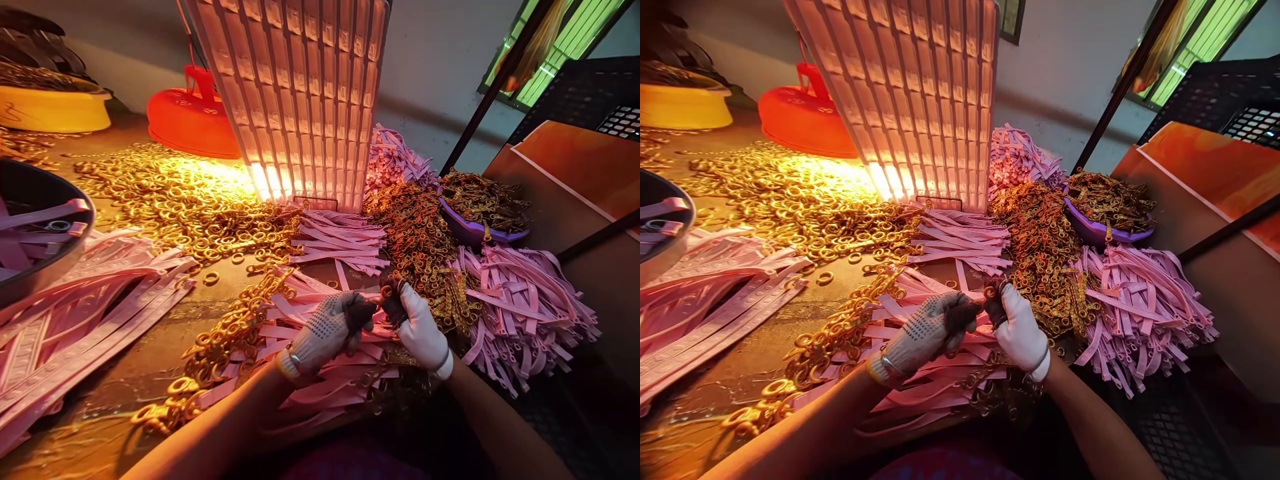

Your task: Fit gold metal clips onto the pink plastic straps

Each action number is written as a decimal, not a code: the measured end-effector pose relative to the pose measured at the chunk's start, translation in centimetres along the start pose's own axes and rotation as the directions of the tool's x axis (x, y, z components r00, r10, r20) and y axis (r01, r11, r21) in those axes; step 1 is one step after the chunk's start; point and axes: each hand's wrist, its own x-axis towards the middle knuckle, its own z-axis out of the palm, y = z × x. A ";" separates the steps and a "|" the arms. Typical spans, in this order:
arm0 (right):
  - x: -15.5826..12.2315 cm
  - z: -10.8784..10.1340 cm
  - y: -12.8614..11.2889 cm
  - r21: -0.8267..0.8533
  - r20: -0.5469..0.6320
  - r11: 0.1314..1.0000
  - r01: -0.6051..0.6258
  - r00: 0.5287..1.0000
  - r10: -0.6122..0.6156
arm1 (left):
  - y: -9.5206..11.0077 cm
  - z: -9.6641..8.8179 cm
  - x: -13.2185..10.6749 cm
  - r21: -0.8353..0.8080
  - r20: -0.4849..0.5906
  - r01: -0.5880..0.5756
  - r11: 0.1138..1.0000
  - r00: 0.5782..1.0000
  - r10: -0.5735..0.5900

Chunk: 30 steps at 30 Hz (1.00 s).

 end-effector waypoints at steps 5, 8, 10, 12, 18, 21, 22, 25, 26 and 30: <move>0.8 -1.2 0.4 0.034 0.211 0.983 0.178 0.961 -0.181 | 1.2 -0.9 0.3 0.070 0.144 0.096 0.993 0.984 -0.106; 0.9 -0.6 0.4 0.112 0.203 0.962 0.250 0.941 -0.269 | 1.3 -0.8 0.6 0.092 0.183 0.073 0.993 0.979 -0.089; 0.8 -0.3 0.2 0.140 0.149 0.961 0.238 0.955 -0.258 | 1.1 -0.6 0.8 0.099 0.168 0.069 0.993 0.982 -0.085; 0.6 -0.1 0.0 0.125 0.110 0.972 0.198 0.971 -0.212 | 0.6 -0.5 0.8 0.110 0.119 0.061 0.992 0.990 -0.074; 0.6 -0.6 0.2 -0.358 0.088 0.920 0.159 0.987 -0.136 | 0.0 0.1 0.5 -0.010 0.152 -0.002 1.000 0.988 0.003; 0.2 -0.5 0.0 -0.578 0.151 0.795 0.182 0.982 -0.114 | 0.9 0.1 0.8 0.133 0.155 0.018 0.991 0.987 -0.039; -0.1 -0.3 -0.3 -0.638 0.164 0.746 0.192 0.980 -0.112 | 1.3 0.1 1.0 0.186 0.155 0.027 0.982 0.986 -0.056; -0.8 0.4 -1.3 -0.769 0.147 0.615 0.175 0.984 -0.097 | 2.3 -0.2 1.8 0.142 0.177 0.058 0.988 0.981 -0.084; -0.9 0.6 -1.5 -0.790 0.119 0.599 0.134 0.991 -0.065 | 2.5 -0.3 2.1 0.101 0.179 0.075 0.992 0.980 -0.093; 0.0 0.7 -0.8 -0.622 0.036 0.758 -0.194 0.961 0.275 | 2.9 -0.2 4.9 0.112 0.135 0.152 0.982 0.977 -0.166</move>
